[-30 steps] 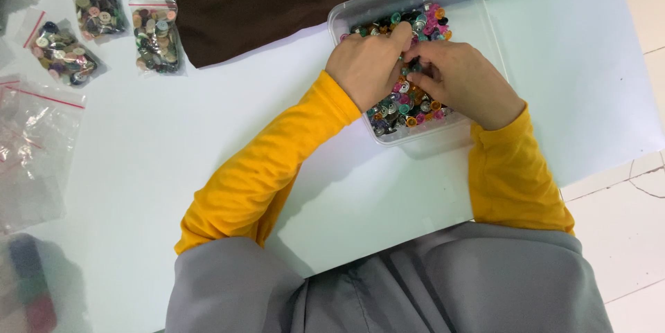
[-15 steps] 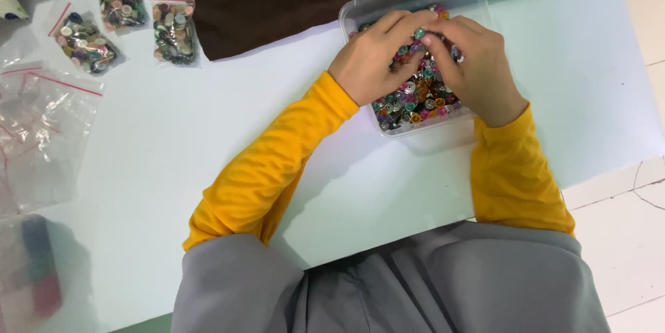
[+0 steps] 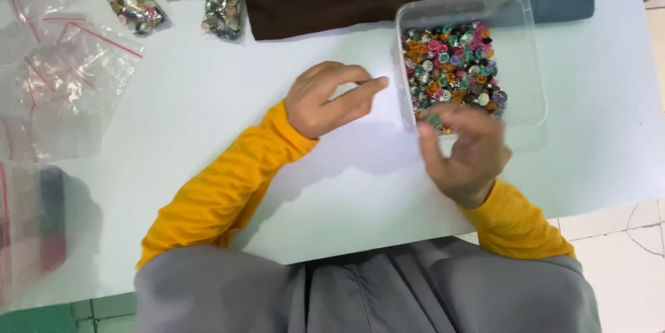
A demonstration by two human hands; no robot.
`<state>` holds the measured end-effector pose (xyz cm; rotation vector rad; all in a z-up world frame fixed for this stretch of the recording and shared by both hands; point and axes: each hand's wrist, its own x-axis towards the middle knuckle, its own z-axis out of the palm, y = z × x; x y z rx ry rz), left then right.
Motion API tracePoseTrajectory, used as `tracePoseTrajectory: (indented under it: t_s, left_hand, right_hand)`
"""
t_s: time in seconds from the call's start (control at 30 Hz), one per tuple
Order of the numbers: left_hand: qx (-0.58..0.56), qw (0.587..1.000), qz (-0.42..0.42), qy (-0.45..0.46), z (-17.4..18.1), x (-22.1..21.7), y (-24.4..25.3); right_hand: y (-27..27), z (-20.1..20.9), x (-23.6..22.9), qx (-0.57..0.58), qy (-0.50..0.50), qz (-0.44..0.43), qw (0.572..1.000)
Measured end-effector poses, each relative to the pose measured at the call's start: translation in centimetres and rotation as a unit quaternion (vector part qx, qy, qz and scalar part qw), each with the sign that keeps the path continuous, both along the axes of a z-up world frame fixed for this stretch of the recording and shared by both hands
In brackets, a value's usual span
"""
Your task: Sorting and bagging small colorful buttons from a plastic container into individual plastic bags.
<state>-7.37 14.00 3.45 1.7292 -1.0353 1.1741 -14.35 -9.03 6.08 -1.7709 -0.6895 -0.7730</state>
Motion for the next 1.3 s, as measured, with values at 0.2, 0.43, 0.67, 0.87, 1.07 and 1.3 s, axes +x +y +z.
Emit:
tracePoseTrajectory:
  t_s: [0.2, 0.43, 0.67, 0.87, 1.07, 1.3]
  left_hand:
    - [0.127, 0.975, 0.102, 0.148, -4.9, -3.4, 13.1]
    - [0.179, 0.945, 0.154, 0.228, -6.4, -3.6, 13.0]
    - [0.175, 0.924, 0.164, 0.298, -7.8, -3.1, 12.2]
    - [0.198, 0.922, 0.168, 0.289, -7.1, -3.0, 12.0]
    - [0.218, 0.921, 0.168, 0.277, -7.6, -2.9, 12.2]
    - [0.229, 0.919, 0.192, 0.256, -7.6, -2.8, 12.3]
  right_hand:
    - [8.1, -4.2, 0.5, -0.229, -0.085, 0.054, 0.968]
    - [12.8, -6.2, 6.4, -0.346, -0.071, -0.005, 0.936]
    - [12.9, -6.8, 7.0, -0.354, -0.008, 0.007, 0.935]
    - [11.9, -5.8, 6.6, -0.369, 0.037, -0.024, 0.928]
    - [11.3, -5.8, 6.4, -0.382, 0.045, -0.030, 0.923]
    - [11.1, -6.0, 6.3, -0.393, 0.030, -0.038, 0.918]
